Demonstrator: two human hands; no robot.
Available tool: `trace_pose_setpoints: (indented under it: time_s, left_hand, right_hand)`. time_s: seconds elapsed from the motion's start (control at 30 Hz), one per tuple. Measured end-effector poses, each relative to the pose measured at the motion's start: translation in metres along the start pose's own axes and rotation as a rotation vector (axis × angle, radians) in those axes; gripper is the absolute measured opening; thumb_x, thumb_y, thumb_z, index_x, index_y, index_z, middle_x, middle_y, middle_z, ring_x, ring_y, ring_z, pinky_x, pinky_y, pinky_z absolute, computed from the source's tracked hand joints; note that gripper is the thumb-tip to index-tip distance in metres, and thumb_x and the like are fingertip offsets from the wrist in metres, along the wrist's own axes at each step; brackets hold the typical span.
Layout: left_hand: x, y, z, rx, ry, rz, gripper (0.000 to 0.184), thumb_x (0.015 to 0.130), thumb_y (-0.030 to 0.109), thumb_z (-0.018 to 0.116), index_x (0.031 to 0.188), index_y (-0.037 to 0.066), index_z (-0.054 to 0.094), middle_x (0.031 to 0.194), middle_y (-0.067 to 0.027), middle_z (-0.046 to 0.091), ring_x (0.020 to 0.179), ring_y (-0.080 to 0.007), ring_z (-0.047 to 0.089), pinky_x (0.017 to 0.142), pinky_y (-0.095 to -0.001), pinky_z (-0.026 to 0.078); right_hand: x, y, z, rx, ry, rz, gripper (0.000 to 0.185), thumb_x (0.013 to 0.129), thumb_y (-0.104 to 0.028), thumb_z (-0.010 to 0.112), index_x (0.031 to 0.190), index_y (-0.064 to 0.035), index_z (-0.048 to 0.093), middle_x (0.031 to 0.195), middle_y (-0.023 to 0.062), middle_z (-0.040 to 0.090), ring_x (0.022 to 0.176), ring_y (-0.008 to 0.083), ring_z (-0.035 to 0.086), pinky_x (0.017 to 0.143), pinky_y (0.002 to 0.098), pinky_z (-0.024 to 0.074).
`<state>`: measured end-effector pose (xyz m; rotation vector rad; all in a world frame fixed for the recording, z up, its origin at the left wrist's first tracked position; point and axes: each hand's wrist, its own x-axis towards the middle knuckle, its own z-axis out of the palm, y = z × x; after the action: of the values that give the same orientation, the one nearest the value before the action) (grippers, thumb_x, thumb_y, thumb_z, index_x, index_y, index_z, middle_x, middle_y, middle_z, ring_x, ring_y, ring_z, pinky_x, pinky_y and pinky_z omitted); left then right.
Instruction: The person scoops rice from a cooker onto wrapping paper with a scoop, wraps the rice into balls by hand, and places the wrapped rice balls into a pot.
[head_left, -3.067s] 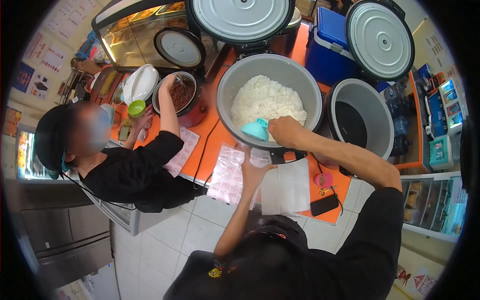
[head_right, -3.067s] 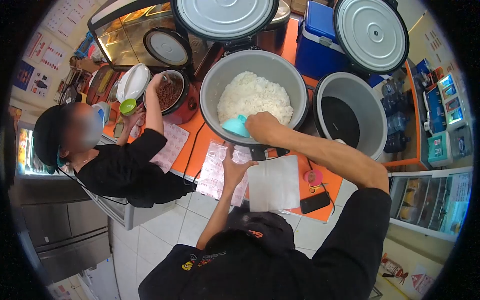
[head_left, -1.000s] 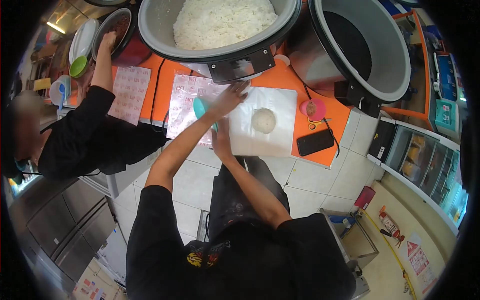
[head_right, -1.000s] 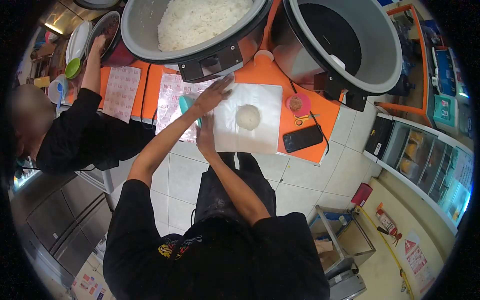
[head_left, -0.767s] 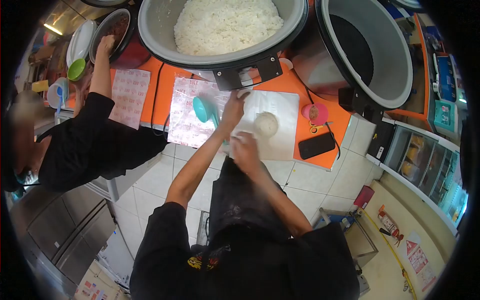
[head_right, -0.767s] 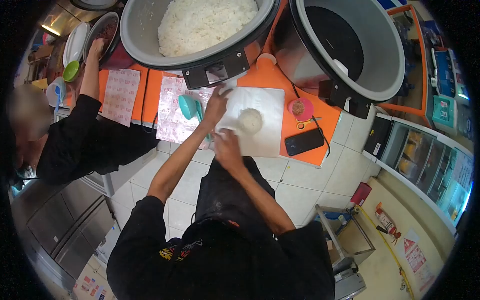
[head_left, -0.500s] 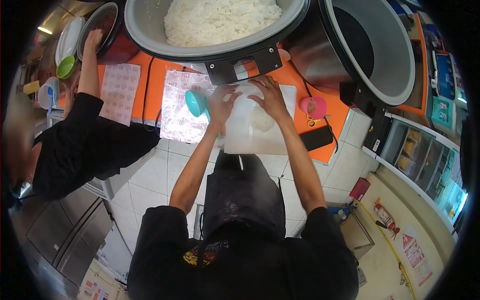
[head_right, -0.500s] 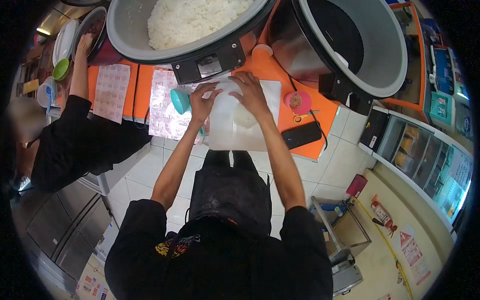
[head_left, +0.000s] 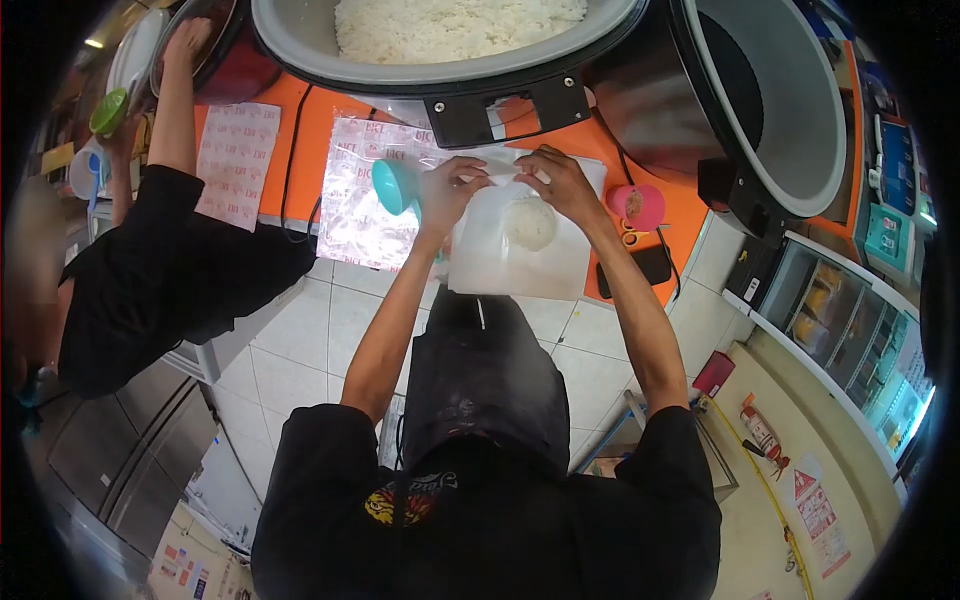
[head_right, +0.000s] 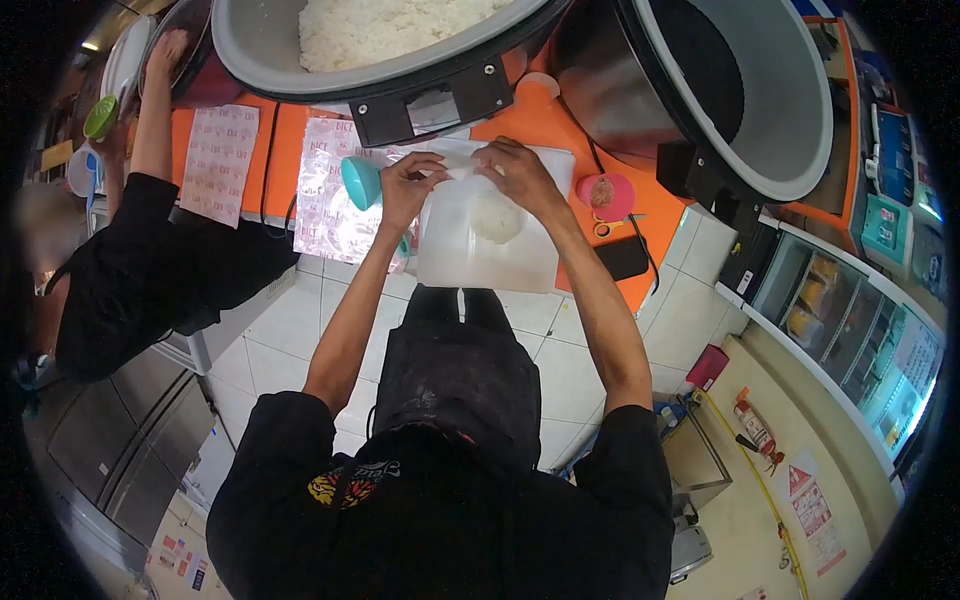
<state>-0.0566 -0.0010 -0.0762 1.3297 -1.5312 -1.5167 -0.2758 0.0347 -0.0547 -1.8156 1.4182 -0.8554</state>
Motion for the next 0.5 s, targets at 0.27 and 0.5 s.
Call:
trace_pose_setpoints:
  time_s: [0.27, 0.5]
  left_hand:
    - [0.004, -0.006, -0.005, -0.166, -0.015, -0.122, 0.032, 0.077, 0.006, 0.078, 0.107, 0.002, 0.068, 0.081, -0.0039, 0.072, 0.068, -0.0054, 0.061, 0.052, -0.0205, 0.047]
    - [-0.011, 0.005, 0.004, 0.278, 0.436, 0.329, 0.045, 0.078, 0.001, 0.073, 0.121, 0.004, 0.06, 0.083, -0.0053, 0.071, 0.076, -0.0153, 0.065, 0.07, -0.0276, 0.051]
  right_hand:
    - [-0.019, 0.007, 0.01, -0.008, 0.11, 0.101, 0.016, 0.079, -0.007, 0.075, 0.089, -0.0008, 0.064, 0.094, 0.0096, 0.069, 0.088, 0.0266, 0.068, 0.076, 0.0372, 0.0546]
    - [-0.026, -0.001, 0.0, -0.242, 0.188, -0.076, 0.019, 0.074, -0.007, 0.078, 0.088, -0.007, 0.065, 0.102, 0.0042, 0.065, 0.096, 0.0241, 0.057, 0.09, 0.0381, 0.0434]
